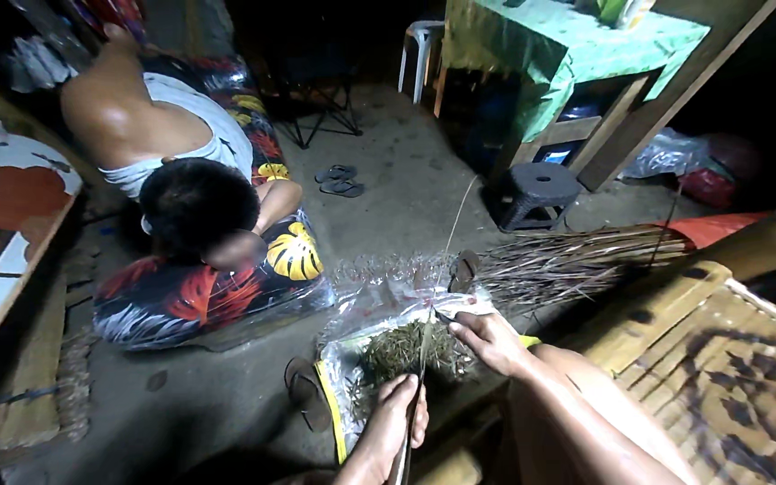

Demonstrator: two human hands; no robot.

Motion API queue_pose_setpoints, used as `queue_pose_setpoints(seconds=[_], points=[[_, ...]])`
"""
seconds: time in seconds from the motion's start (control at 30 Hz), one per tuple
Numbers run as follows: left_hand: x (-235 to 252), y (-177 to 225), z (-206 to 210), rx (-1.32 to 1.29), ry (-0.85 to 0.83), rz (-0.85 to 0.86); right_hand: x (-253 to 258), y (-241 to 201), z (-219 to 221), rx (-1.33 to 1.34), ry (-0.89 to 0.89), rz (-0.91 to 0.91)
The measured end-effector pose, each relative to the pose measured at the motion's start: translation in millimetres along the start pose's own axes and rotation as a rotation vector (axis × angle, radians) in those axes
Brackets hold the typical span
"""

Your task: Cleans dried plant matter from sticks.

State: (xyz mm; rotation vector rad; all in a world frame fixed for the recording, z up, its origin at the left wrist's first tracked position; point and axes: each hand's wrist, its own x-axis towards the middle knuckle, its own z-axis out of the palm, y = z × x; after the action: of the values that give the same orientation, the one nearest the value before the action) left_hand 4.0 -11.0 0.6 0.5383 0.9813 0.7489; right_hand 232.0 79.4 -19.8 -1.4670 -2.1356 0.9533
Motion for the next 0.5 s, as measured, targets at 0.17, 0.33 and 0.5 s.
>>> queue_pose_setpoints(seconds=[0.17,0.33,0.5], points=[[2,2,1,0.008,0.048,0.026,-17,-29,31,0.134,-0.221,-0.276],[0,1,1,0.085,0.035,0.039,-9,-19,25,-0.039,-0.198,-0.221],[3,2,1,0.118,0.061,0.051,2,-11,17,-0.139,-0.177,-0.075]])
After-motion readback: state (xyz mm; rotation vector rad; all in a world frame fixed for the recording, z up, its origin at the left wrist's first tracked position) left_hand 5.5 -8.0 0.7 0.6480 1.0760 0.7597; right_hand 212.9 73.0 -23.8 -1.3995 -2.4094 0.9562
